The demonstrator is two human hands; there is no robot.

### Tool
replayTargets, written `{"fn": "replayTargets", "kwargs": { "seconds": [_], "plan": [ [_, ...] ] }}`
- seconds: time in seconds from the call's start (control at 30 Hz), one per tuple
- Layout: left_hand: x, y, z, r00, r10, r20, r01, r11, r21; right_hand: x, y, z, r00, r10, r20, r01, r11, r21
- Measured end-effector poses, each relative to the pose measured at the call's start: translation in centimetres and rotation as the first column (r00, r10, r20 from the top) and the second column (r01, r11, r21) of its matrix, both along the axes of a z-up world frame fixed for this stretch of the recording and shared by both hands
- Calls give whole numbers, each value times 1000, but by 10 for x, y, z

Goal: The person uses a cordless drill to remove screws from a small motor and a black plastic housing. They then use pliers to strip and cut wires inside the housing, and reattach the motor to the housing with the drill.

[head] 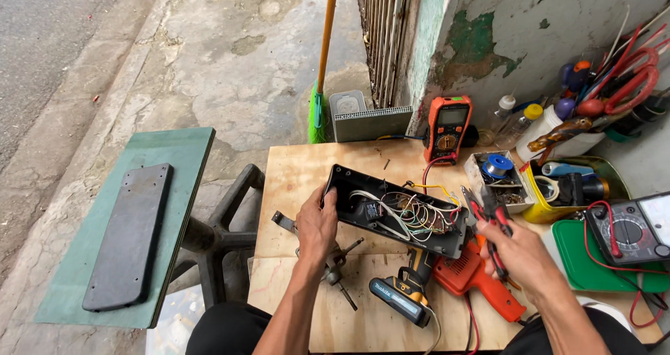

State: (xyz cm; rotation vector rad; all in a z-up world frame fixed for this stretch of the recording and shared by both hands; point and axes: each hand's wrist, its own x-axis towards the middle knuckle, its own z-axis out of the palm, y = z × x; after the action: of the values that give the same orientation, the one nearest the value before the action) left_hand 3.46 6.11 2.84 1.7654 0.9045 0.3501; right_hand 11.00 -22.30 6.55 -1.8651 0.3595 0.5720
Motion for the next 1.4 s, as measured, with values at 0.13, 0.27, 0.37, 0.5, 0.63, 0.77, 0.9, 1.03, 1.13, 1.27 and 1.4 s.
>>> {"fn": "replayTargets", "kwargs": {
  "seconds": [0.13, 0.27, 0.37, 0.5, 0.63, 0.77, 0.9, 1.03, 1.13, 1.27, 1.4],
  "plan": [
    [-1, 3, 4, 1000, 17, 20, -15, 997, -75, -2, -6, -14, 975, 213, -63, -219, 879, -422],
    [5, 3, 10, 984, 179, 9, -174, 966, -191, -3, -21, -26, 937, 328, -119, -327, 707, -627],
    [7, 7, 44, 967, 254, 33, -199, 826, -528, -1, -28, -71, 851, 499, -163, -437, 502, -746],
    [8, 18, 64, 945, 316, 89, -173, 711, -682, -12, -4, -100, 776, 626, -77, -439, 450, -778],
    [6, 25, 67, 925, 360, 119, -151, 638, -755, -7, 1, -125, 712, 680, 175, -207, 442, -873],
    [5, 20, 73, 946, 297, 129, -94, 633, -768, -11, 20, -96, 536, 724, 434, -65, 548, -834],
    [7, 13, 69, 948, 286, 138, -71, 614, -786, -10, 85, -49, 557, 702, 445, -370, 688, -624],
    [8, 9, 69, 928, 264, 263, 41, 629, -776, -11, 134, -14, 699, 552, 454, -492, 833, -255],
    [10, 8, 67, 944, 181, 277, 94, 657, -748, -3, 145, -25, 737, 447, 507, -506, 862, -24],
    [-8, 12, 107, 937, -130, 325, 317, 708, -631, 11, 135, -58, 750, 409, 521, -527, 844, 97],
    [-1, 39, -14, 962, -222, 159, 271, 850, -452, 16, 116, -50, 724, 504, 471, -565, 825, -14]
  ]
}}
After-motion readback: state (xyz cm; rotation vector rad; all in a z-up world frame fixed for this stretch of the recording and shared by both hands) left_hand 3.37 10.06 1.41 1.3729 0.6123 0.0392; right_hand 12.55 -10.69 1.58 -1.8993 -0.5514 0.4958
